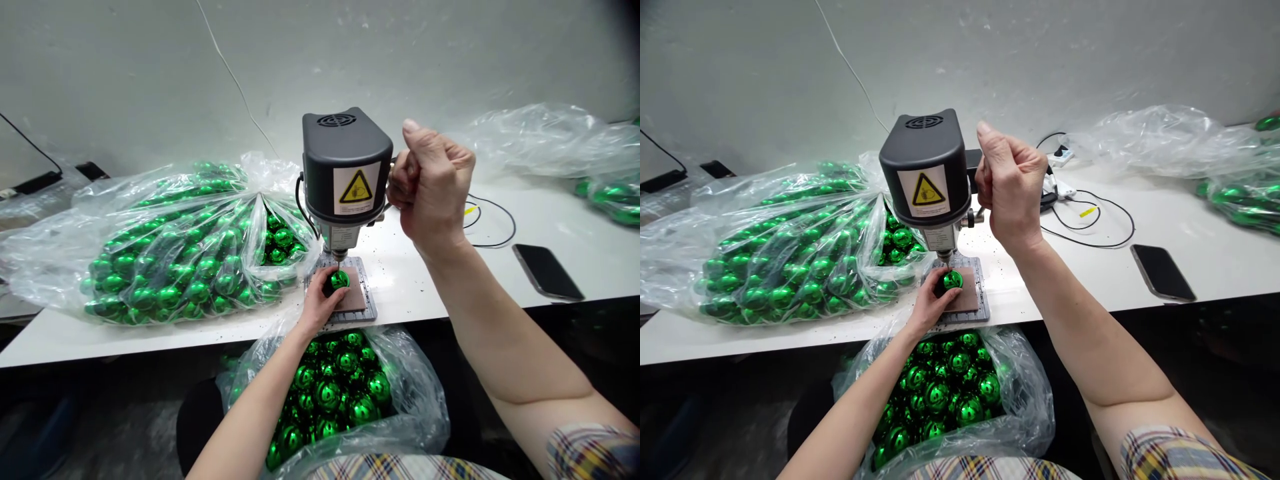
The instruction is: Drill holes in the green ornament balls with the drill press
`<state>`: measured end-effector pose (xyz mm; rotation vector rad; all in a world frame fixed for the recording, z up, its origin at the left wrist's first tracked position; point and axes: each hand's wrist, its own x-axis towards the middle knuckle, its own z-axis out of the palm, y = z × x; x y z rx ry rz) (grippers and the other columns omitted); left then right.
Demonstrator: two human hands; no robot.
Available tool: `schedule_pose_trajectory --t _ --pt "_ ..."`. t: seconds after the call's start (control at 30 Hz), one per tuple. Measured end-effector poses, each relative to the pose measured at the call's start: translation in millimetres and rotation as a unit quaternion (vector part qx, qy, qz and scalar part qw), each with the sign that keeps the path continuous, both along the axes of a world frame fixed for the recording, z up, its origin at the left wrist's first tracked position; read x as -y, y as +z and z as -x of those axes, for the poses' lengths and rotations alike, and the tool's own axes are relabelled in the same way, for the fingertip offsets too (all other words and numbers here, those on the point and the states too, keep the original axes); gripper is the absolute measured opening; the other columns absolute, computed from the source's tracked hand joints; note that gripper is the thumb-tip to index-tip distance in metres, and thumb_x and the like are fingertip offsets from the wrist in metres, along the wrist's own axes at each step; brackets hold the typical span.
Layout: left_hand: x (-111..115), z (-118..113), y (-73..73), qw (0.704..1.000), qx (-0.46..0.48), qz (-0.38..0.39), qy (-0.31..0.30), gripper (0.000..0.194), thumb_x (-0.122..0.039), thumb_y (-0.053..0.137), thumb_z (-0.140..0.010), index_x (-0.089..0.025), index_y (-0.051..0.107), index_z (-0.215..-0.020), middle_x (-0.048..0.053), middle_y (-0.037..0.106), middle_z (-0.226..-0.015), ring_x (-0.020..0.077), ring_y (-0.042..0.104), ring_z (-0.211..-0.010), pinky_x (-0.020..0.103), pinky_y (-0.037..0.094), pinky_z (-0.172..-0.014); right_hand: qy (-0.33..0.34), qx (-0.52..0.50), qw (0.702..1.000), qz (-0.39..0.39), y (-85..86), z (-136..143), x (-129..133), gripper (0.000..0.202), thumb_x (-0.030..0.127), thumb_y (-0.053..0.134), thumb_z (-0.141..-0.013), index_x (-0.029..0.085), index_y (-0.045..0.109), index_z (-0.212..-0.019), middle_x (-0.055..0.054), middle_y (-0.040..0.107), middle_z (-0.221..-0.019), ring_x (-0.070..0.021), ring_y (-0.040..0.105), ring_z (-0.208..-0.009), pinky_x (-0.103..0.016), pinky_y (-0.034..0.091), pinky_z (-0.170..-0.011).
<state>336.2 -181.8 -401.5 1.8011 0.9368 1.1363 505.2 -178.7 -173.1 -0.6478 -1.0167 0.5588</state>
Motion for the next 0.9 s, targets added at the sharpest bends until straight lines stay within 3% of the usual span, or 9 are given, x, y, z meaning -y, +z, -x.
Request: schedule_pose_trajectory --t 0.2,0.3,0.47,0.57,0.73,0.9 --pt "2 -3 -2.9 0.997 0.024 0.075 0.019 0.051 -0.033 0.077 -0.081 -0.020 0.055 -0.124 0.011 0.065 -0.122 0.0265 0.062 -0.112 0.043 0.048 -0.100 -0.044 0.043 0.998 -0.033 -9.3 0 6 0.052 0.035 0.065 -0.091 0.022 0.037 -0.049 0.006 0.036 -0.041 -0.0059 0.027 -0.035 -0.030 0.020 -0.036" --pt "3 -4 -1.4 0.995 0.042 0.092 0.019 0.049 -0.033 0.078 -0.079 -0.019 0.054 -0.119 0.010 0.065 -0.114 0.0241 0.063 -0.105 0.040 0.050 -0.095 -0.055 0.049 0.994 -0.079 -18.6 1 12 0.051 0.027 0.063 -0.091 0.021 0.040 -0.047 0.006 0.037 -0.040 -0.0057 0.030 -0.033 -0.029 0.020 -0.036" --pt "3 -4 0.2 0.993 0.058 0.099 0.007 0.048 -0.032 0.079 -0.079 -0.020 0.054 -0.118 0.008 0.065 -0.114 0.0230 0.062 -0.105 0.039 0.049 -0.095 -0.088 0.058 0.986 -0.131 -38.4 5 26 0.051 0.018 0.059 -0.090 0.019 0.039 -0.043 0.007 0.035 -0.039 -0.0043 0.029 -0.032 -0.027 0.019 -0.035" --pt "2 -3 -0.5 0.993 0.061 0.100 -0.001 0.048 -0.033 0.079 -0.080 -0.020 0.054 -0.119 0.009 0.065 -0.115 0.0235 0.062 -0.107 0.039 0.049 -0.097 -0.076 0.069 0.984 -0.148 -52.0 5 31 0.053 0.019 0.059 -0.090 0.017 0.032 -0.044 0.006 0.032 -0.040 -0.0034 0.027 -0.034 -0.026 0.018 -0.038" --pt "1 -2 -2.0 0.994 0.056 0.099 0.000 0.049 -0.034 0.079 -0.079 -0.019 0.053 -0.119 0.008 0.065 -0.112 0.0231 0.063 -0.104 0.039 0.049 -0.095 -0.080 0.092 0.972 -0.199 -78.0 1 28 0.055 0.016 0.061 -0.085 0.018 0.019 -0.049 0.006 0.025 -0.041 -0.0048 0.022 -0.037 -0.028 0.016 -0.043" --pt "1 -2 -4.0 0.994 0.064 0.093 -0.001 0.049 -0.037 0.079 -0.080 -0.020 0.055 -0.119 0.008 0.066 -0.113 0.0236 0.063 -0.105 0.039 0.049 -0.095 -0.081 0.141 0.955 -0.247 -97.7 -6 23 0.049 0.011 0.060 -0.079 0.019 0.022 -0.050 0.006 0.022 -0.043 -0.0069 0.020 -0.038 -0.030 0.018 -0.042"
